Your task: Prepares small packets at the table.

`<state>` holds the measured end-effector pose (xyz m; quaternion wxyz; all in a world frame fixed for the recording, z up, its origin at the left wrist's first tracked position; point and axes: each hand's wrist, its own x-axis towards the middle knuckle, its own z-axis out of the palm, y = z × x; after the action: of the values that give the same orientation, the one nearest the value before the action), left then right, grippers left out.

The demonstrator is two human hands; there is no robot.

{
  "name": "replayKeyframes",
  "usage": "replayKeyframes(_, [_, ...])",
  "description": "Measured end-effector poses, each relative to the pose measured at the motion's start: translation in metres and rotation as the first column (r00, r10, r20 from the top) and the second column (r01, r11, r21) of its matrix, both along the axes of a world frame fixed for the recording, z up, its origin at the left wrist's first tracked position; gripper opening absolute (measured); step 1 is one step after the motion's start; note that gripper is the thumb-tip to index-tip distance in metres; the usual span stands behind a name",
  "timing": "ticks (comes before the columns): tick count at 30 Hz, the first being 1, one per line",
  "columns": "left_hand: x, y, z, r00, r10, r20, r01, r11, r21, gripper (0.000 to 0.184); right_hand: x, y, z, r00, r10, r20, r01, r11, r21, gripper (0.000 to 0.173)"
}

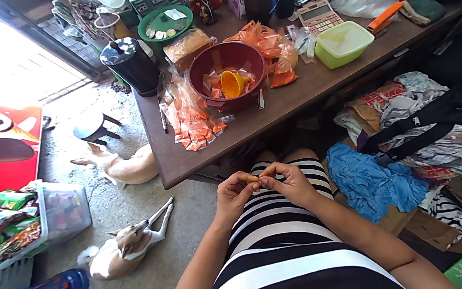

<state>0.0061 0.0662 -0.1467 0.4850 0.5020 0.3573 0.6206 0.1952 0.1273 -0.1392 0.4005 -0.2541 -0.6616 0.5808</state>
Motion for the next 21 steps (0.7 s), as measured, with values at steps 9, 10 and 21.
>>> replayKeyframes(9, [0.0023,-0.0015,-0.0029,0.944,0.232,-0.236,-0.218,0.972,0.085,0.005,-0.0022,-0.0045,0.0005,0.997,0.019,0.070,-0.023,0.998,0.057,0.018])
replayKeyframes(10, [0.0013,-0.0018,-0.0034,0.936,0.239,-0.259,-0.222,0.971,0.092,0.009,-0.0030,-0.0052,0.0008,0.997,0.024,0.080,-0.029,0.998,0.063,0.018])
replayKeyframes(21, [-0.0043,0.0005,-0.0040,0.972,0.156,-0.177,-0.143,0.986,0.086,0.012,-0.0059,-0.0014,0.0011,0.997,-0.034,0.072,0.032,0.999,0.035,0.017])
